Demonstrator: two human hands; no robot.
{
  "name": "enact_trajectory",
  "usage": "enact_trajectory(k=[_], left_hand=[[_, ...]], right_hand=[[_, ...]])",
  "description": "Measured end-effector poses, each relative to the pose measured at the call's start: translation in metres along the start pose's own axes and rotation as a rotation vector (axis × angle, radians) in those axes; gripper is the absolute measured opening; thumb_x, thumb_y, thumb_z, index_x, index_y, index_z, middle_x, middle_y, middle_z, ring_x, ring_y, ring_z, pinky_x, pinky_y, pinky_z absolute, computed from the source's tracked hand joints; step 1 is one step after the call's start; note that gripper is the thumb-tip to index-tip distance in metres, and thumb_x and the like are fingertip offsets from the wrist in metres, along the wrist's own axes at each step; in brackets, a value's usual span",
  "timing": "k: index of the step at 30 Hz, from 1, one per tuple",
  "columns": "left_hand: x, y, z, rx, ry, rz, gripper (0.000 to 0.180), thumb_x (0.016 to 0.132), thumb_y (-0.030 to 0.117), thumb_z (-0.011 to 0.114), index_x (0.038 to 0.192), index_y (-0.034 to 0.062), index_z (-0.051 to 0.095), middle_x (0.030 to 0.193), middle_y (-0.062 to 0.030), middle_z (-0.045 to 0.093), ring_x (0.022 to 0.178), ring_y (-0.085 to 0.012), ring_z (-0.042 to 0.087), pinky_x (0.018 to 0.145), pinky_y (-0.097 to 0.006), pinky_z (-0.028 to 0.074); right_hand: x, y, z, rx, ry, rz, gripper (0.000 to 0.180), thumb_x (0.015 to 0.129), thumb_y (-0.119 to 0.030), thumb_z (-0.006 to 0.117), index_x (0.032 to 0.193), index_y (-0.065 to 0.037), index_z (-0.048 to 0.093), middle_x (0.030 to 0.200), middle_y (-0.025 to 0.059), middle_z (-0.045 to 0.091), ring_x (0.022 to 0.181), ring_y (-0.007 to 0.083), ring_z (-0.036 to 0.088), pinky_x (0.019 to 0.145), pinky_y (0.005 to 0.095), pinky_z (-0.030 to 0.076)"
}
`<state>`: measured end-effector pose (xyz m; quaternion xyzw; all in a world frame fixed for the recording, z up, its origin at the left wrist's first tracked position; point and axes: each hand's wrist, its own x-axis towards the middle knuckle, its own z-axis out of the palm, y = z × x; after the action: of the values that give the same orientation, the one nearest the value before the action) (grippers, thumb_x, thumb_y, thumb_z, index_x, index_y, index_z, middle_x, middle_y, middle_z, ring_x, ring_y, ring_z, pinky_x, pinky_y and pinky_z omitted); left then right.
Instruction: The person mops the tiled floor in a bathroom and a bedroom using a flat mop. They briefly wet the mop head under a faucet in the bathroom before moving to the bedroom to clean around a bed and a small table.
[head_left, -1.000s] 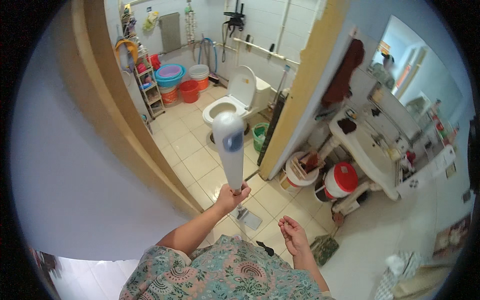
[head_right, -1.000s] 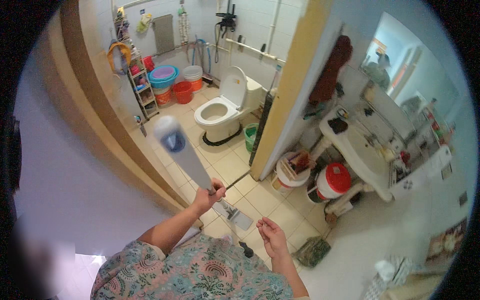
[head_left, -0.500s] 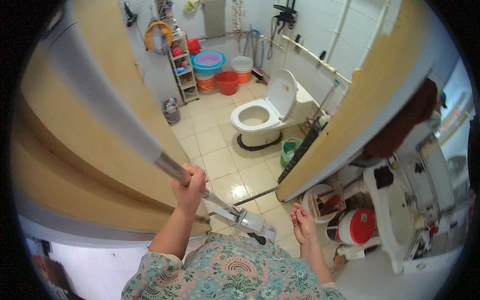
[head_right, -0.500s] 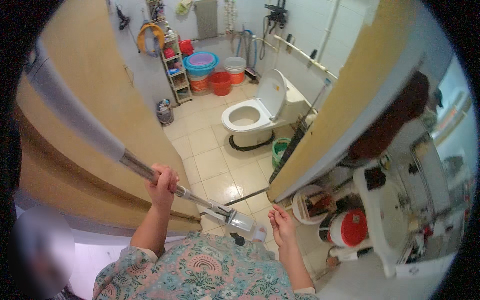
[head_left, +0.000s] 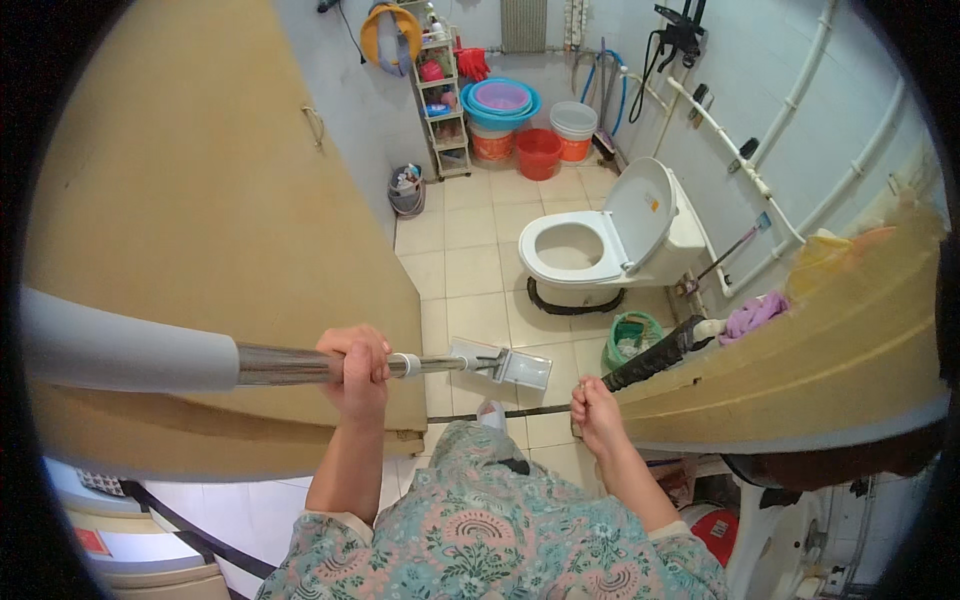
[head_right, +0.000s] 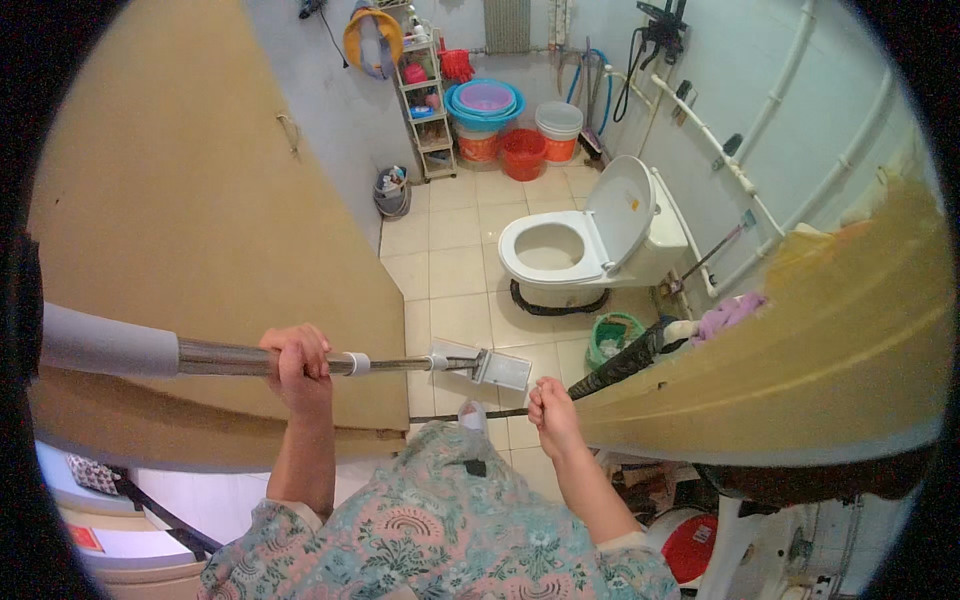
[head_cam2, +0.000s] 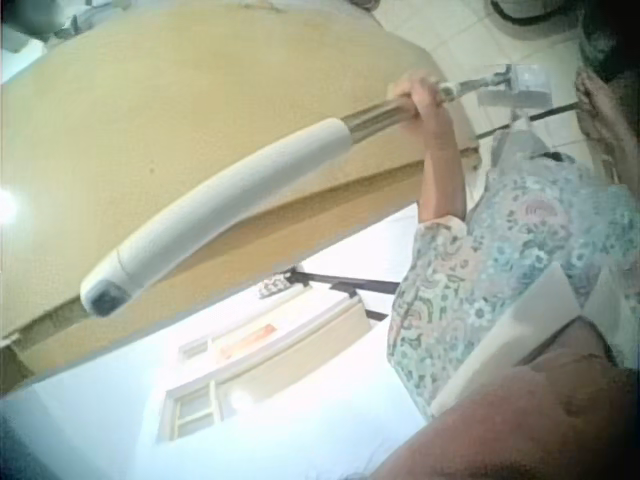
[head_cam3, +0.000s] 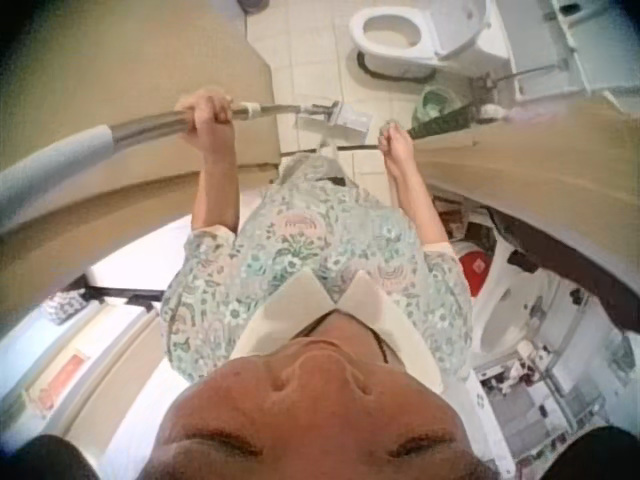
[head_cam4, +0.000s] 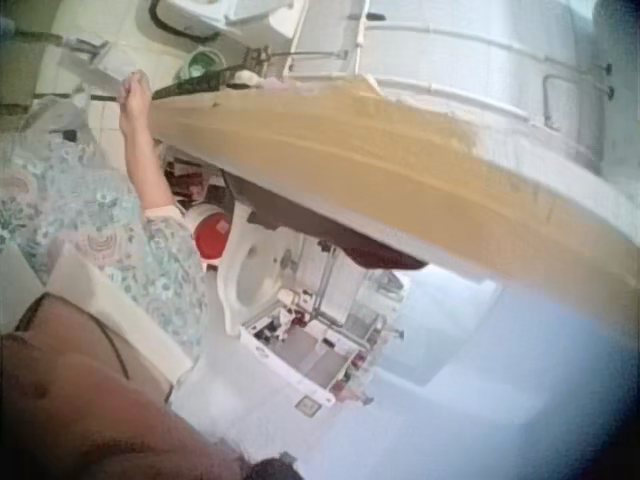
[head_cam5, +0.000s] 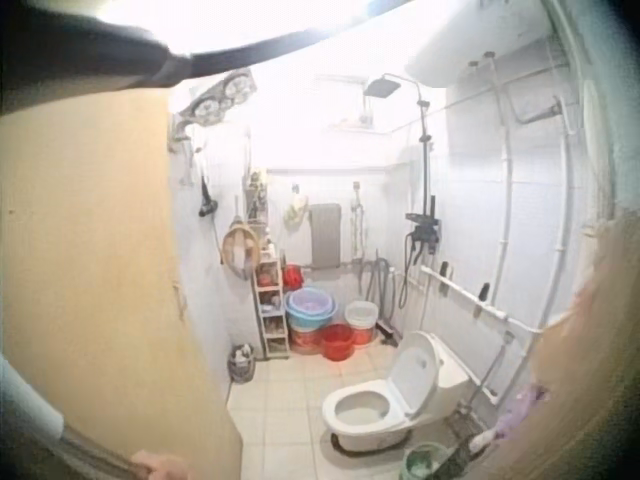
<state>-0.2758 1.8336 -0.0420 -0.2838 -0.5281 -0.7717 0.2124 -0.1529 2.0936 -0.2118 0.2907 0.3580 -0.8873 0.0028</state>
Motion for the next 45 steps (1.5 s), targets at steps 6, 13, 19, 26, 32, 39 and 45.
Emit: enact_trajectory(k=[6, 13, 19, 26, 32, 39, 45], left_hand=[[0.055, -0.063, -0.001, -0.008, -0.054, -0.004, 0.016, 0.084, 0.008, 0.045, 0.069, 0.0079, 0.04, 0.045, 0.0004, 0.035, 0.04, -0.0095, 0.033, 0.05, -0.027, 0.036], [0.105, -0.14, 0.013, -0.032, -0.046, -0.036, 0.011, 0.084, 0.008, 0.046, 0.073, 0.0073, 0.043, 0.047, 0.001, 0.036, 0.041, -0.0088, 0.032, 0.05, -0.026, 0.036], [0.14, -0.2, 0.037, 0.037, -0.08, -0.063, 0.021, 0.086, 0.009, 0.042, 0.065, 0.0096, 0.038, 0.048, 0.0017, 0.031, 0.043, -0.0078, 0.028, 0.052, -0.026, 0.033], [0.195, -0.277, 0.054, 0.08, -0.041, -0.049, 0.017, 0.085, 0.008, 0.043, 0.068, 0.0091, 0.039, 0.046, 0.0015, 0.032, 0.041, -0.0075, 0.029, 0.05, -0.025, 0.035], [0.281, -0.313, 0.052, 0.14, 0.007, 0.064, 0.021, 0.087, 0.007, 0.042, 0.067, 0.0101, 0.037, 0.048, 0.0008, 0.032, 0.043, -0.0075, 0.03, 0.052, -0.027, 0.035], [0.372, -0.343, 0.049, 0.253, 0.084, 0.206, 0.031, 0.091, 0.017, 0.04, 0.062, 0.0127, 0.033, 0.05, 0.0028, 0.028, 0.044, -0.0076, 0.029, 0.056, -0.027, 0.032], [0.462, -0.4, 0.02, 0.163, 0.028, 0.212, 0.033, 0.094, 0.023, 0.039, 0.063, 0.0128, 0.035, 0.051, 0.003, 0.029, 0.045, -0.0078, 0.029, 0.059, -0.027, 0.035]], right_hand=[[0.078, -0.016, 0.006, 0.025, 0.029, -0.051, 0.024, 0.09, -0.013, 0.051, 0.11, 0.001, 0.05, 0.073, 0.0009, 0.05, 0.063, 0.0094, 0.05, 0.056, 0.0185, 0.043], [0.164, -0.031, -0.039, 0.128, 0.435, -0.167, 0.022, 0.086, -0.011, 0.057, 0.104, 0.001, 0.054, 0.088, 0.0067, 0.059, 0.075, 0.012, 0.058, 0.065, 0.0191, 0.049], [0.232, -0.061, -0.093, 0.382, 0.746, -0.373, 0.026, 0.086, -0.004, 0.055, 0.11, 0.003, 0.05, 0.095, 0.0118, 0.058, 0.082, 0.018, 0.059, 0.076, 0.0247, 0.05], [0.331, -0.105, -0.17, 0.628, 1.081, -0.563, 0.062, 0.086, 0.0, 0.05, 0.138, -0.014, 0.019, 0.107, 0.0154, 0.05, 0.087, 0.0244, 0.056, 0.077, 0.0302, 0.05], [0.383, -0.135, -0.179, 0.452, 1.039, -0.367, 0.063, 0.088, -0.011, 0.048, 0.14, -0.016, 0.013, 0.109, 0.0139, 0.049, 0.082, 0.0227, 0.055, 0.071, 0.0296, 0.05], [0.483, -0.135, -0.106, 0.296, 0.756, -0.108, 0.017, 0.088, -0.013, 0.048, 0.102, -0.005, 0.053, 0.078, 0.0036, 0.057, 0.068, 0.0131, 0.056, 0.058, 0.0241, 0.049], [0.59, -0.107, 0.049, 0.113, 0.263, 0.157, 0.019, 0.086, -0.011, 0.049, 0.103, -0.003, 0.052, 0.079, 0.0072, 0.059, 0.069, 0.0143, 0.057, 0.059, 0.0253, 0.049]])
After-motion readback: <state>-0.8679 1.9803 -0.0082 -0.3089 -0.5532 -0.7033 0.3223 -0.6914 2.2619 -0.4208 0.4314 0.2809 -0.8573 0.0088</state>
